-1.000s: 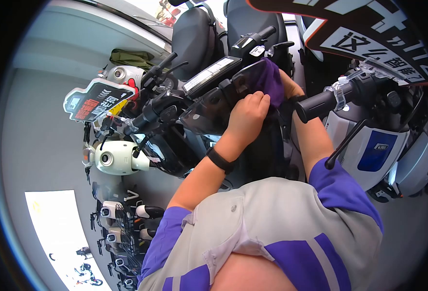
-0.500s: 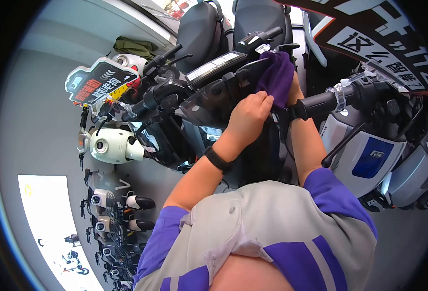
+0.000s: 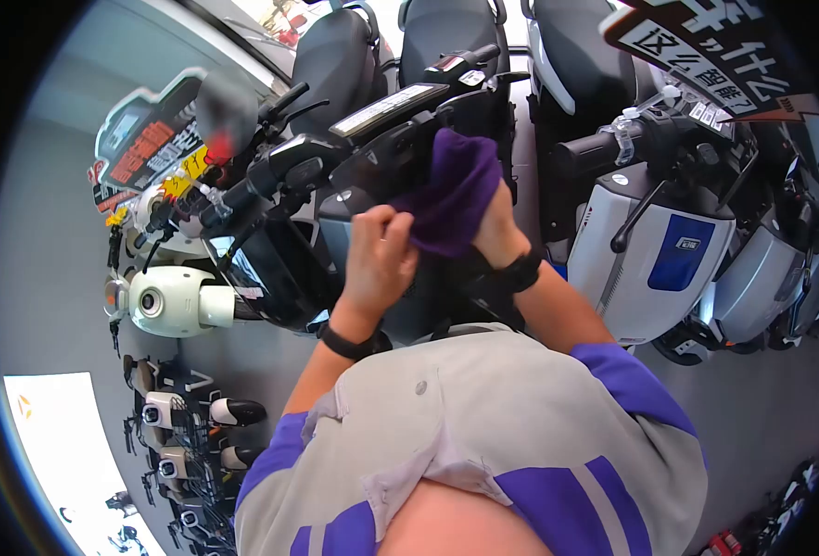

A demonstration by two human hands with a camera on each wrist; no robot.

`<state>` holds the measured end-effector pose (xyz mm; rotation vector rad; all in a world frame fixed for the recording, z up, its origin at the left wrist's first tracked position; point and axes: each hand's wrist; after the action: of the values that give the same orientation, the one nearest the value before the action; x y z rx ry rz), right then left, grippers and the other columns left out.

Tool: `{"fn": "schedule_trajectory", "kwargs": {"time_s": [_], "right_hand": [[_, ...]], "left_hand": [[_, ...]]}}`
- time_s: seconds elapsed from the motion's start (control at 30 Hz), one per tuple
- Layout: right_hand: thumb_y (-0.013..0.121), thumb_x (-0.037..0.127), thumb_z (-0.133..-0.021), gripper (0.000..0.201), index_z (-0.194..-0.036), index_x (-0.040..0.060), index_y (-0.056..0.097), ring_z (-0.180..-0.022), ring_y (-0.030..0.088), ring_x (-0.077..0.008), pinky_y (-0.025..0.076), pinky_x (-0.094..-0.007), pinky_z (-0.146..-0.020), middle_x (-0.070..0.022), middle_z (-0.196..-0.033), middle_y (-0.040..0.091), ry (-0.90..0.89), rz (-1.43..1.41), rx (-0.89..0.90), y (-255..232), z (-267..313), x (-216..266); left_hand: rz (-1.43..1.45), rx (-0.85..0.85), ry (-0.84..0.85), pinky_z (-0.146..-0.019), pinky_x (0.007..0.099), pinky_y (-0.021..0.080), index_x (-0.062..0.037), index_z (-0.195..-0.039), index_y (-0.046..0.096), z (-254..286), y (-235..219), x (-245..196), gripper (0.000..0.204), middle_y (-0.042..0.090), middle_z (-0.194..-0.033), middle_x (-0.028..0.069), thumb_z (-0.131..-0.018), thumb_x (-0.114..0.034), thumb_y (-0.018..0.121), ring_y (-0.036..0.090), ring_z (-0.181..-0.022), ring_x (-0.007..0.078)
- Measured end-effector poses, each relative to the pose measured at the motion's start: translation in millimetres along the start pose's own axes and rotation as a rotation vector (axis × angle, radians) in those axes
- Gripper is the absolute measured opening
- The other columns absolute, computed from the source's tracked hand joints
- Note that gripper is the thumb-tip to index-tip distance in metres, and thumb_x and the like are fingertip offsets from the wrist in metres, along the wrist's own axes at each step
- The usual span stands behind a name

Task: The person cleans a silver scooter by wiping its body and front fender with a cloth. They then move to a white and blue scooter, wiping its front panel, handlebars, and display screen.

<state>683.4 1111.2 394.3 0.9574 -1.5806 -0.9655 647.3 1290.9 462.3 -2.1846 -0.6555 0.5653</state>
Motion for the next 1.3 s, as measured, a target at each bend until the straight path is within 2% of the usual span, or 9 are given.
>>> {"fn": "schedule_trajectory", "kwargs": {"time_s": [0.23,0.33,0.6,0.77,0.9,1.0,1.17,1.23,1.3], "right_hand": [[0.044,0.022,-0.106,0.028,-0.114,0.0027,0.063,-0.098,0.067,-0.0192,0.053,-0.0327,-0.092,-0.0081,-0.106,0.068,0.404,0.339,-0.142,31,54,-61],[0.048,0.019,-0.105,0.026,-0.116,0.0,0.063,-0.097,0.067,-0.0188,0.053,-0.0317,-0.091,-0.0085,-0.105,0.068,0.227,0.261,-0.19,66,48,-41],[0.052,0.019,-0.105,0.027,-0.121,-0.0009,0.058,-0.086,0.06,-0.0133,0.05,-0.0281,-0.082,-0.005,-0.102,0.064,-0.424,1.131,-0.069,50,18,-38],[0.053,0.019,-0.104,0.023,-0.115,-0.0001,0.061,-0.08,0.055,-0.0098,0.047,-0.0252,-0.077,-0.0037,-0.091,0.06,-0.074,1.219,-0.114,1,65,-72],[0.054,0.016,-0.104,0.022,-0.117,-0.0007,0.061,-0.082,0.057,-0.0085,0.049,-0.0246,-0.076,-0.003,-0.093,0.061,0.105,1.202,-0.086,27,77,-61],[0.055,0.012,-0.103,0.022,-0.117,-0.0029,0.06,-0.091,0.061,-0.0099,0.051,-0.0277,-0.079,-0.0048,-0.1,0.063,-0.064,1.043,-0.119,64,69,-49],[0.059,-0.001,-0.091,0.022,-0.113,-0.0044,0.061,-0.096,0.064,-0.0391,0.052,-0.0375,-0.082,-0.0236,-0.108,0.063,-0.478,1.67,0.412,105,61,-28],[0.059,0.001,-0.092,0.018,-0.11,-0.0034,0.062,-0.094,0.063,-0.0403,0.051,-0.039,-0.081,-0.0239,-0.105,0.063,-0.279,1.715,0.532,89,64,-39],[0.058,0.003,-0.094,0.014,-0.107,-0.0012,0.063,-0.09,0.061,-0.042,0.051,-0.0403,-0.077,-0.0243,-0.099,0.063,-0.186,1.67,0.533,72,69,-52]], "left_hand": [[0.031,-0.123,-0.177,-0.082,0.0433,0.049,0.0004,-0.104,0.06,57,-28,68,0.036,0.058,-0.098,0.0181,-0.069,0.007,0.063,0.058,-0.093,0.0382],[0.187,-0.229,-0.208,-0.086,0.0435,0.05,0.0014,-0.104,0.06,40,-43,60,0.03,0.062,-0.099,0.0191,-0.075,0.007,0.058,0.061,-0.095,0.0387],[0.409,-0.362,-0.288,-0.098,0.0438,0.047,0.0031,-0.117,0.059,-22,-21,64,0.029,0.063,-0.114,0.0254,-0.089,-0.002,0.053,0.059,-0.109,0.0431],[1.311,-0.189,-0.711,-0.089,0.0274,0.049,0.0019,-0.132,0.057,3,2,82,0.042,0.066,-0.11,0.0018,-0.109,-0.029,0.041,0.06,-0.096,0.0096],[1.345,-0.123,-0.67,-0.091,0.0252,0.048,0.0002,-0.132,0.058,17,7,96,0.041,0.065,-0.115,0.0018,-0.108,-0.029,0.041,0.06,-0.101,0.0092],[1.256,-0.276,-0.355,-0.089,0.0231,0.047,-0.0014,-0.131,0.059,-3,11,96,0.041,0.064,-0.115,0.0001,-0.106,-0.03,0.044,0.059,-0.099,0.0067],[1.51,-0.043,-0.498,-0.091,0.0249,0.048,-0.0001,-0.133,0.056,-18,-5,91,0.042,0.063,-0.119,0.0044,-0.106,-0.03,0.045,0.059,-0.104,0.0088],[1.166,-0.069,-0.335,-0.094,0.0252,0.048,-0.0001,-0.135,0.054,-4,2,95,0.043,0.062,-0.121,0.0054,-0.106,-0.031,0.044,0.059,-0.108,0.0095],[1.361,-0.134,-0.411,-0.094,0.0245,0.047,-0.0007,-0.135,0.054,13,0,84,0.044,0.063,-0.12,0.0048,-0.107,-0.032,0.042,0.058,-0.107,0.0091]]}}
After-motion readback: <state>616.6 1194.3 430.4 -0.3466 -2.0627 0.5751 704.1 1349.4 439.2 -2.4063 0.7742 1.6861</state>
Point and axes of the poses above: each hand's wrist, its own z-axis away from the middle knuckle, its own y-axis out of the palm, x = y × z
